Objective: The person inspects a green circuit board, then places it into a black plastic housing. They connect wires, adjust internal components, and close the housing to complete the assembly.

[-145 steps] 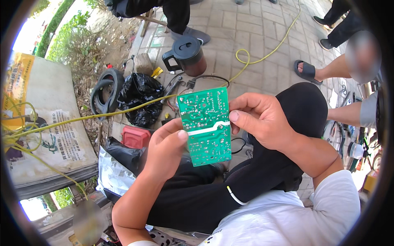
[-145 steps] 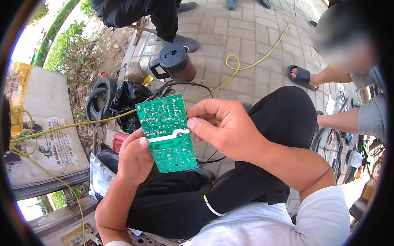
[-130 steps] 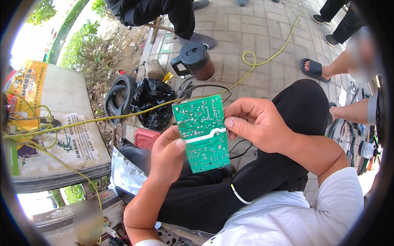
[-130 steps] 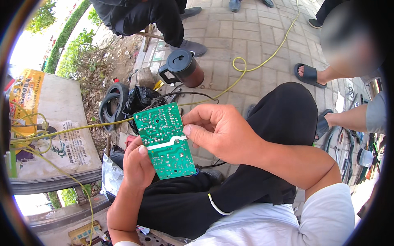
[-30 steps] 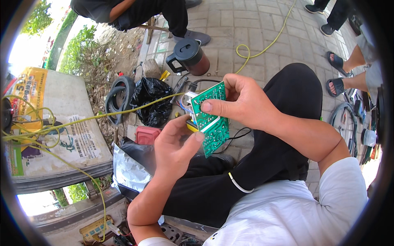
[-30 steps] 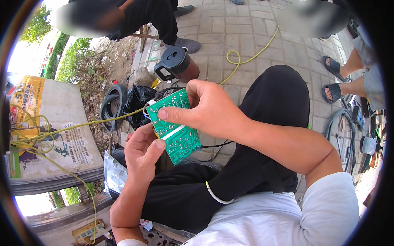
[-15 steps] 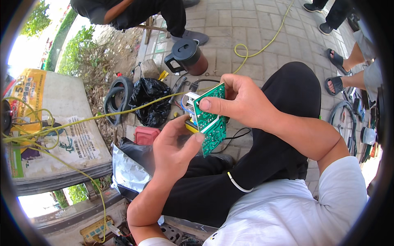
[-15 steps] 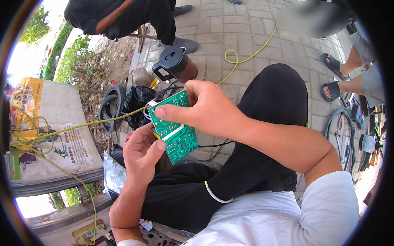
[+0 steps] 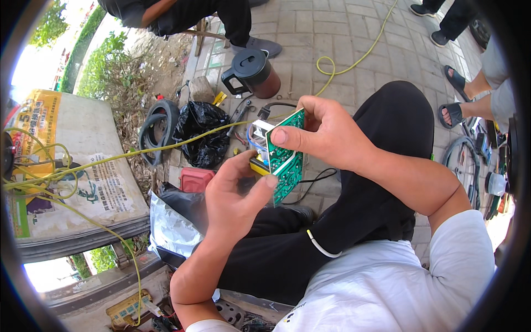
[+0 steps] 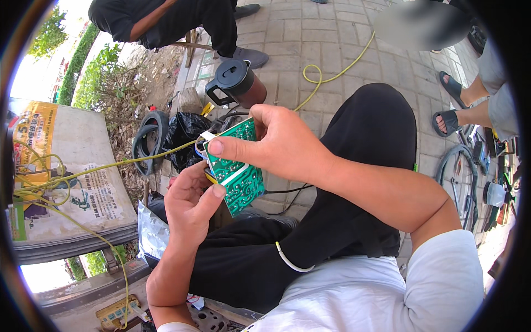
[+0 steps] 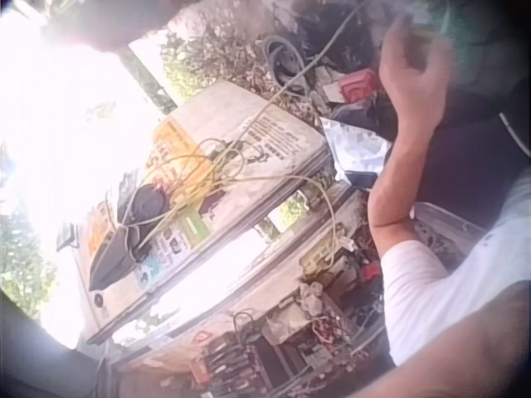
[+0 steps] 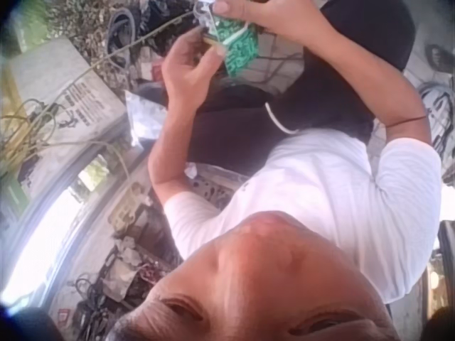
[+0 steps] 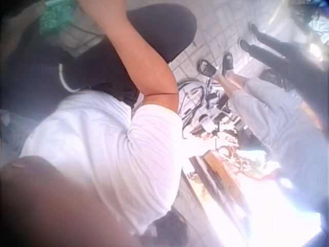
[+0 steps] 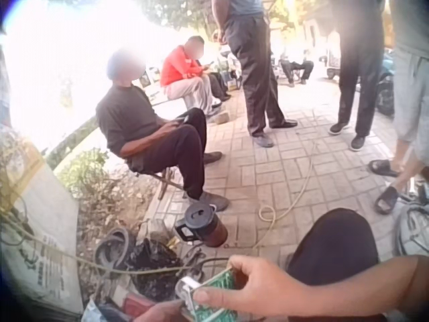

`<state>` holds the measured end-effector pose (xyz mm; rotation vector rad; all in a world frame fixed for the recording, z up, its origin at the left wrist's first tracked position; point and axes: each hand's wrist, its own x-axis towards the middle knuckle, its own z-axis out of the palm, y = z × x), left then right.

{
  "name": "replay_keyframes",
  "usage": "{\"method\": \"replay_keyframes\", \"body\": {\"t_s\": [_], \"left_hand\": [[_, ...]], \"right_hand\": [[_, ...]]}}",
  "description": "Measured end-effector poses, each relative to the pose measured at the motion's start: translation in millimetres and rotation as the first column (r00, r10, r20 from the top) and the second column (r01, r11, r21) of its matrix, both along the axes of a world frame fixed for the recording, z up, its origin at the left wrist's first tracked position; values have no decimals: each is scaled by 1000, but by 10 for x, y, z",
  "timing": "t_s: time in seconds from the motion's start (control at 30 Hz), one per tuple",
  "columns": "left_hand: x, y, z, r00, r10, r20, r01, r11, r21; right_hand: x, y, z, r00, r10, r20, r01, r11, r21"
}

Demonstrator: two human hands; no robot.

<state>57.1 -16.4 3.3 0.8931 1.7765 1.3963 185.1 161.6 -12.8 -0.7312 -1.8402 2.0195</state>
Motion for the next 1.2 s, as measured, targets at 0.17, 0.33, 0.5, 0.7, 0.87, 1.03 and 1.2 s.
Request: {"method": "replay_keyframes", "body": {"t_s": [0.17,0.33,0.5,0.7,0.87,1.03,1.2], "left_hand": [[-64,14,18,958,12,288,-27,998,50],[-84,2,-10,935,-18,354,-3,998,60],[-138,12,-24,880,-2,474,-30,998,60],[-157,-13,-34,863,-51,502,11,997,82],[-159,7,-32,825,-31,565,-11,997,72],[-170,37,-49,759,22,651,-62,997,38],[-180,50,-41,751,31,660,-60,998,21]], "right_hand": [[-3,2,-15,997,-17,-69,13,998,-64],[3,20,-2,996,-14,-89,11,999,-33],[9,23,-17,992,-15,-126,9,999,-51],[38,43,44,984,12,-179,-18,999,-29],[14,12,48,977,-6,-214,-21,992,-122],[3,17,46,987,-19,-161,-10,984,-177],[-11,15,-8,989,-23,-148,19,1000,-23]]}}
